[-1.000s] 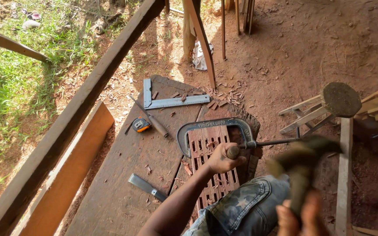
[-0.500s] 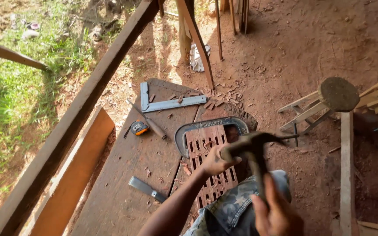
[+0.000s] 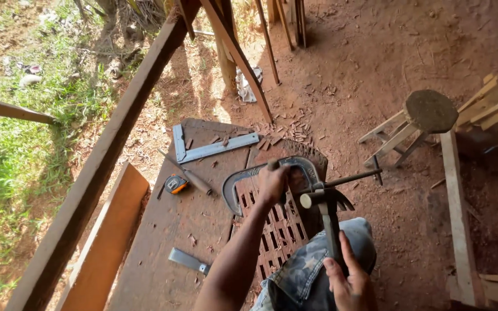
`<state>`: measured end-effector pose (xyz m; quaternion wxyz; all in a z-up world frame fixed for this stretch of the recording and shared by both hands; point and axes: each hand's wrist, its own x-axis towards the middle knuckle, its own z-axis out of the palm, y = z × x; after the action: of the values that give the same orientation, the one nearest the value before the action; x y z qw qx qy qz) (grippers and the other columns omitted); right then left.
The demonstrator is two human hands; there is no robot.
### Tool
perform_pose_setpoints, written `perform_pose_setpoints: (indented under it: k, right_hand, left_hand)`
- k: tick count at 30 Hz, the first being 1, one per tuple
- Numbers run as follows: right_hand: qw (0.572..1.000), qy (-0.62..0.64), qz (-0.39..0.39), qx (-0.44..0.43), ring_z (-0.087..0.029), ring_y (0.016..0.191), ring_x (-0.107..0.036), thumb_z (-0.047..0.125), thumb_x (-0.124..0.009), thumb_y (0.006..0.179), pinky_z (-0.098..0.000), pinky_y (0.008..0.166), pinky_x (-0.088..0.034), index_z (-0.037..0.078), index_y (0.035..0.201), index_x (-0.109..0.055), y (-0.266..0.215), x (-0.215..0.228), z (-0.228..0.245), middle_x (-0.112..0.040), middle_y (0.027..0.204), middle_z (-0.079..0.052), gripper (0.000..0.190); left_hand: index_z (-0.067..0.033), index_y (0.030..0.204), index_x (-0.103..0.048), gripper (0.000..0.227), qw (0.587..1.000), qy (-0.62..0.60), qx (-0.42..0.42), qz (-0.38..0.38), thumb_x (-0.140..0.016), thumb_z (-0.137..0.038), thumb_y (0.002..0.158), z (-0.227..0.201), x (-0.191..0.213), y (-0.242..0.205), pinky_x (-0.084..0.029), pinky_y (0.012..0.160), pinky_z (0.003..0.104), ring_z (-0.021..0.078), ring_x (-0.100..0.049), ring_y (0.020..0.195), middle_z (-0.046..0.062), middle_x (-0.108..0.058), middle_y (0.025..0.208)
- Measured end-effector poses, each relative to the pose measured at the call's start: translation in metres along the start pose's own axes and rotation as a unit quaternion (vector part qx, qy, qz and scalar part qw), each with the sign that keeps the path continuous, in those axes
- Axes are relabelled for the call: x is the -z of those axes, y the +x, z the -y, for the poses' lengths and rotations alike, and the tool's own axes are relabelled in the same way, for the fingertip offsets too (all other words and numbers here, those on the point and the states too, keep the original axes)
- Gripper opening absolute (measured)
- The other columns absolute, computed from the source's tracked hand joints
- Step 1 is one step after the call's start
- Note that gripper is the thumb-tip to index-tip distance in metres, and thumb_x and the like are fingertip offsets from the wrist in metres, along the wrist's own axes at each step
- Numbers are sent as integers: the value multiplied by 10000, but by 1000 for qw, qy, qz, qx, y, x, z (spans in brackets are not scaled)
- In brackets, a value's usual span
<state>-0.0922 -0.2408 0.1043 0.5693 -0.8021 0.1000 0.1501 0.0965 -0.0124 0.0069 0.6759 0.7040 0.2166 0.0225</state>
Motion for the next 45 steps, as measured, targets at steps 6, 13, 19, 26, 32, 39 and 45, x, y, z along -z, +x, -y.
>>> perform_pose_setpoints:
  k: [6, 13, 19, 26, 32, 39, 45]
  right_hand:
    - [999, -26, -34, 29, -78, 506, -497, 288, -681, 887, -265, 506, -437, 196, 1538, -447, -11, 1, -9, -602, 607, 14, 698]
    - [998, -10, -45, 48, -139, 529, -498, 281, -720, 926, -290, 518, -442, 200, 1633, -451, -17, 10, -67, -586, 641, -76, 762]
    - [992, -41, -16, 117, -226, 1232, -663, 370, -639, 935, -357, 965, -509, 124, 1534, -447, -4, 17, -44, -644, 1416, -159, 676]
    - [999, -13, 31, -6, -246, 655, -580, 316, -699, 996, -400, 609, -536, 196, 1700, -392, -8, 30, -113, -687, 827, -165, 777]
    - [996, 81, -33, -6, -126, 523, -490, 282, -654, 886, -314, 530, -454, 202, 1589, -389, -32, 19, -19, -588, 657, -22, 755]
    - [993, 75, -41, 86, -97, 507, -484, 260, -681, 867, -272, 506, -436, 173, 1590, -383, -33, 22, -36, -602, 657, -6, 787]
    - [996, -1, -57, 61, -114, 470, -530, 245, -683, 854, -277, 494, -461, 197, 1598, -363, -37, 39, -44, -625, 619, -45, 811]
  left_hand:
    - [-111, 738, -573, 244, 869, 227, -394, 196, -719, -231, 893, 25, 15, -129, -439, 552, 381, 214, -556, 591, 60, -577, 666]
    - [-106, 883, -599, 272, 841, 127, -509, 130, -836, -223, 822, 31, 10, -116, -492, 644, 392, 257, -623, 718, 80, -611, 781]
    - [-118, 845, -593, 249, 821, 125, -557, 32, -839, -152, 874, -8, 14, -56, -485, 553, 334, 206, -632, 626, 70, -635, 733]
    - [-80, 852, -601, 240, 979, -86, -184, 34, -761, -233, 944, -70, 24, -52, -460, 485, 298, 181, -591, 535, 53, -636, 650]
    - [-128, 1087, -740, 361, 854, 430, -198, 217, -771, -403, 857, -40, -15, -94, -554, 636, 388, 286, -726, 734, 123, -688, 904]
    - [-188, 1021, -777, 440, 743, 557, -167, 331, -632, -590, 915, -13, -14, -126, -567, 718, 450, 285, -684, 921, 126, -650, 1070]
    - [-202, 996, -792, 415, 752, 524, -225, 332, -581, -559, 969, 0, -1, -132, -563, 741, 446, 281, -686, 955, 80, -696, 1121]
